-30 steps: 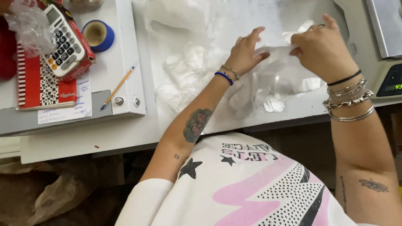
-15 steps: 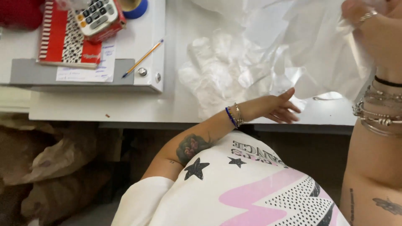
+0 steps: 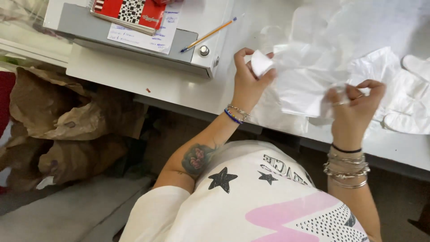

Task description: Weighing bundles of plastic glove bags on a digital scale and then storing them in a drawer or a larger bag.

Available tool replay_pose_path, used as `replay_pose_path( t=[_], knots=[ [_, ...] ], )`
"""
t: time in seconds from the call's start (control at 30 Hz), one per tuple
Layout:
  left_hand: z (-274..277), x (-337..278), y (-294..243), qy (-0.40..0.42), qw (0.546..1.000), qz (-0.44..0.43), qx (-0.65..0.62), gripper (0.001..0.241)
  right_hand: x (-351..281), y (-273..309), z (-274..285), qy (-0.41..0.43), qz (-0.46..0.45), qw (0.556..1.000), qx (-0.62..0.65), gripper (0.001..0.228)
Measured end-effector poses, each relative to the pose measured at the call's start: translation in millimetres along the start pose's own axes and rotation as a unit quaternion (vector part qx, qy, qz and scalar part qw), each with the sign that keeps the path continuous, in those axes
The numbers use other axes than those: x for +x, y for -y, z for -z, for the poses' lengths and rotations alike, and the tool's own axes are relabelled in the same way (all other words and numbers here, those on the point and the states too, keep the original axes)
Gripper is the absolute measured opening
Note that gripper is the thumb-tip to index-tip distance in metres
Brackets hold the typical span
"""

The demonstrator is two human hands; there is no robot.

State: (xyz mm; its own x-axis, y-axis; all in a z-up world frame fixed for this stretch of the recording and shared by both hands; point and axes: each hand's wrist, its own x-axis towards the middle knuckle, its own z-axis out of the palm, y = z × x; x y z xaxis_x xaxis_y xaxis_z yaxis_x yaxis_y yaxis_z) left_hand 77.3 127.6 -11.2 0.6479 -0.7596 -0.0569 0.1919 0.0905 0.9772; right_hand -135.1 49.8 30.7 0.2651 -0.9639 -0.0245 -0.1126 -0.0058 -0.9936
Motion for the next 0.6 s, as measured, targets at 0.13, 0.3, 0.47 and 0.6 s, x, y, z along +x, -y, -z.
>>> replay_pose_path(
  t=[0.13, 0.3, 0.47, 0.6],
  knots=[
    [40.5, 3.3, 23.0, 0.005, 0.982, 0.058, 0.179, 0.083, -22.7, -26.8, -22.6, 0.051, -0.031, 0.995, -0.079, 0.061],
    [59.7, 15.7, 50.2, 0.051, 0.947, -0.086, 0.305, 0.067, -22.6, -52.0, -23.7, 0.109, 0.076, 0.955, -0.265, 0.036],
    [58.3, 3.7, 51.6, 0.038, 0.884, -0.229, 0.406, 0.054, -23.5, -47.1, -25.6, 0.125, 0.035, 0.947, -0.294, 0.045],
    [36.8, 0.9, 68.0, 0.081, 0.771, -0.441, 0.451, 0.028, -18.3, -77.8, -11.7, 0.111, 0.035, 0.950, -0.289, 0.047]
  ],
)
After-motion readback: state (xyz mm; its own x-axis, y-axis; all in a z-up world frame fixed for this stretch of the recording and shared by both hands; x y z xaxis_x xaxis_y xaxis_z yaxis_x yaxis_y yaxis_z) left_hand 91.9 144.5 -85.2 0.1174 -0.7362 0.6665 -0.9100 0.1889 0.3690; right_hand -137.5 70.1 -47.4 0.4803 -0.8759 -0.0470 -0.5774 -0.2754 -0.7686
